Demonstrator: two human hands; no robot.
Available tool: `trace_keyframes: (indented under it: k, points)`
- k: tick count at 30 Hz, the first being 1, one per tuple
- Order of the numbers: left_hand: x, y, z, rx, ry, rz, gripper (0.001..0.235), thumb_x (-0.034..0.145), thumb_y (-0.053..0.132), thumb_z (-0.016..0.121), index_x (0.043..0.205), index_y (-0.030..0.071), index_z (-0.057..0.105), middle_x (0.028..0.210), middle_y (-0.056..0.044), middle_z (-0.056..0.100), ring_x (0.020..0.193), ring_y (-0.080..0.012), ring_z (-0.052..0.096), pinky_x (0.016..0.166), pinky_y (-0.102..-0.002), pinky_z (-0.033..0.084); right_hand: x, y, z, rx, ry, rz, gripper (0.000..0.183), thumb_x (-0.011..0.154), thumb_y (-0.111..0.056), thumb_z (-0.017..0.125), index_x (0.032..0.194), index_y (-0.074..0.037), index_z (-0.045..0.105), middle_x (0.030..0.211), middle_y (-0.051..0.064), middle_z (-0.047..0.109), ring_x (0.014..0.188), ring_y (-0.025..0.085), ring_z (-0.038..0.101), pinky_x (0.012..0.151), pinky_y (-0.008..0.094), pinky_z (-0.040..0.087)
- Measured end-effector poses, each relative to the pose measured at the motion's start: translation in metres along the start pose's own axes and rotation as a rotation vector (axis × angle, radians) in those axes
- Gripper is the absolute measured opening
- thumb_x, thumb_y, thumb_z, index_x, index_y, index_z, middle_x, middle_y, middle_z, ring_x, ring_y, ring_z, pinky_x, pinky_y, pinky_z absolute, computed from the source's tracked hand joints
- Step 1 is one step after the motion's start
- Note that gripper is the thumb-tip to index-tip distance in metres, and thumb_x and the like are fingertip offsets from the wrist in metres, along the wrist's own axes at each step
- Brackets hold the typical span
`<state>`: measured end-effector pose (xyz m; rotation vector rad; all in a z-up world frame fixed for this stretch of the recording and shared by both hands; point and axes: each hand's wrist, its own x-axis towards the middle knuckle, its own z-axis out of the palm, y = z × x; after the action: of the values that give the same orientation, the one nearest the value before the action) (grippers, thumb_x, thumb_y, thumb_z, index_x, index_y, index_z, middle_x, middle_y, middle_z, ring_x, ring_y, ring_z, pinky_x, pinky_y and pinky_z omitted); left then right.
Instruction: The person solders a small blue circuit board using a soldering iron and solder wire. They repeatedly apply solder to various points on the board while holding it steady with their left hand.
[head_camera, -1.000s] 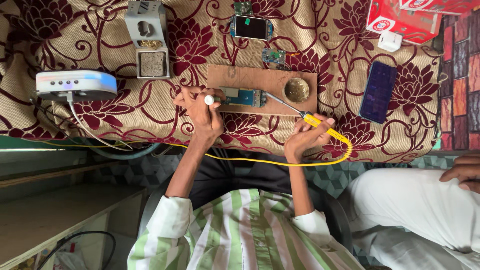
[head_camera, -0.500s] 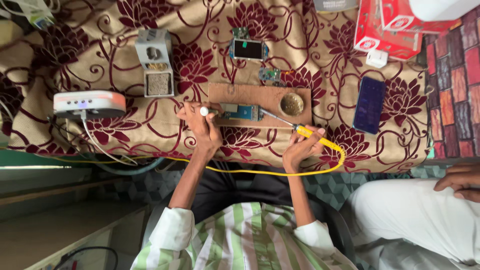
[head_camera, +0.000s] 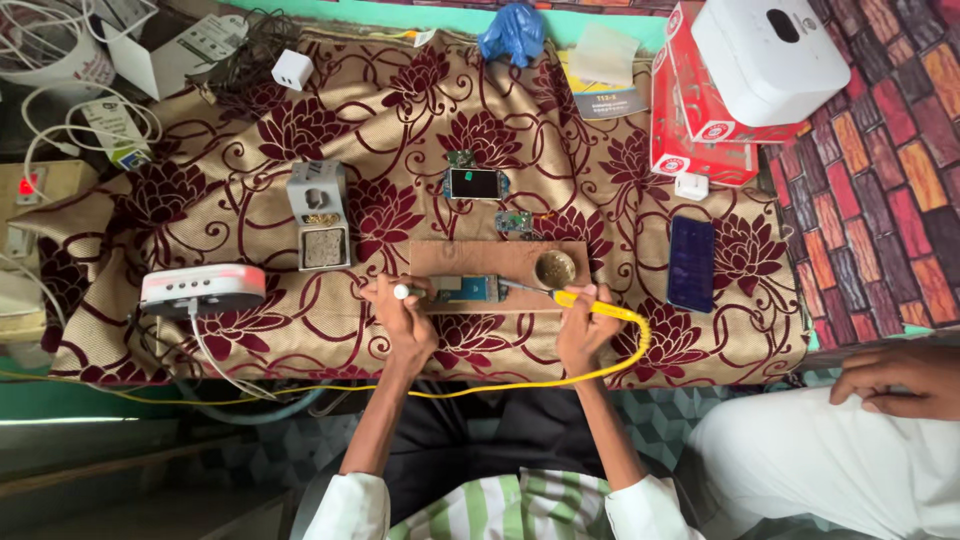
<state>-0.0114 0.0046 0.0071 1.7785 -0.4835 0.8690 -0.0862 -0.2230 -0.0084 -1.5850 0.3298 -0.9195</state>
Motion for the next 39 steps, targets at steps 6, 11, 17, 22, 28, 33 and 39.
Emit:
trace_keyframes:
  k: [6,11,17,22,28,33,39]
  points:
    - [-0.006,-0.009,0.004,-0.028,0.03,0.009,0.057,0.115,0.045,0.023,0.087,0.006,0.054,0.075,-0.007,0.058,0.068,-0.0206,0.04,0.078,-0.038,0.031,0.016,-0.043,-0.001,-0.274,-0.182,-0.223,0.028,0.107,-0.01,0.05,0.085,0.005,0.062,0.064,0.005,0.06,0.054,0.008,0.053,0.052,0.028,0.041]
    - [-0.01,-0.023,0.008,-0.326,0.086,-0.258,0.057,0.115,0.052,0.028,0.102,0.001,0.05,0.074,-0.007,0.06,0.063,-0.0144,0.053,0.06,-0.03,0.04,0.02,-0.062,0.003,-0.302,-0.212,-0.153,0.027,0.105,-0.008,0.05,0.085,0.006,0.061,0.063,0.008,0.06,0.051,0.009,0.051,0.05,0.03,0.039]
    - [-0.004,-0.024,0.005,-0.298,-0.002,-0.312,0.057,0.115,0.052,0.028,0.101,0.002,0.051,0.07,-0.006,0.061,0.06,-0.0129,0.052,0.058,-0.029,0.038,0.019,-0.066,0.003,-0.319,-0.237,-0.156,0.027,0.107,-0.009,0.05,0.087,0.006,0.062,0.062,0.006,0.057,0.052,0.008,0.05,0.051,0.029,0.037]
    - [-0.002,-0.012,0.001,-0.294,-0.125,-0.31,0.058,0.11,0.053,0.029,0.102,-0.001,0.049,0.07,-0.007,0.06,0.052,-0.0121,0.046,0.051,-0.028,0.035,0.019,-0.058,0.0,-0.286,-0.232,-0.114,0.027,0.107,-0.009,0.05,0.089,0.006,0.063,0.061,0.004,0.055,0.052,0.006,0.046,0.051,0.028,0.036]
    - [0.006,-0.007,0.002,-0.095,-0.108,-0.077,0.053,0.116,0.045,0.023,0.094,0.003,0.047,0.074,-0.005,0.057,0.07,-0.019,0.046,0.075,-0.035,0.037,0.013,-0.054,-0.004,-0.273,-0.301,-0.103,0.023,0.11,-0.01,0.052,0.097,0.006,0.062,0.071,0.007,0.058,0.059,0.007,0.048,0.054,0.028,0.039]
    - [0.009,-0.005,0.001,-0.068,-0.08,0.022,0.051,0.117,0.039,0.025,0.089,0.004,0.048,0.073,-0.005,0.058,0.073,-0.0222,0.043,0.086,-0.04,0.031,-0.004,-0.07,-0.014,-0.456,-0.364,-0.34,0.018,0.106,-0.011,0.055,0.096,0.002,0.062,0.077,0.011,0.071,0.052,0.015,0.06,0.049,0.031,0.043]
    - [0.003,-0.006,0.001,-0.047,-0.09,0.031,0.052,0.117,0.038,0.025,0.089,0.004,0.054,0.075,-0.008,0.053,0.074,-0.0242,0.04,0.085,-0.04,0.031,-0.032,-0.076,-0.012,-0.426,-0.399,-0.429,0.015,0.103,-0.01,0.06,0.092,0.001,0.06,0.074,0.012,0.068,0.055,0.021,0.065,0.051,0.035,0.047]
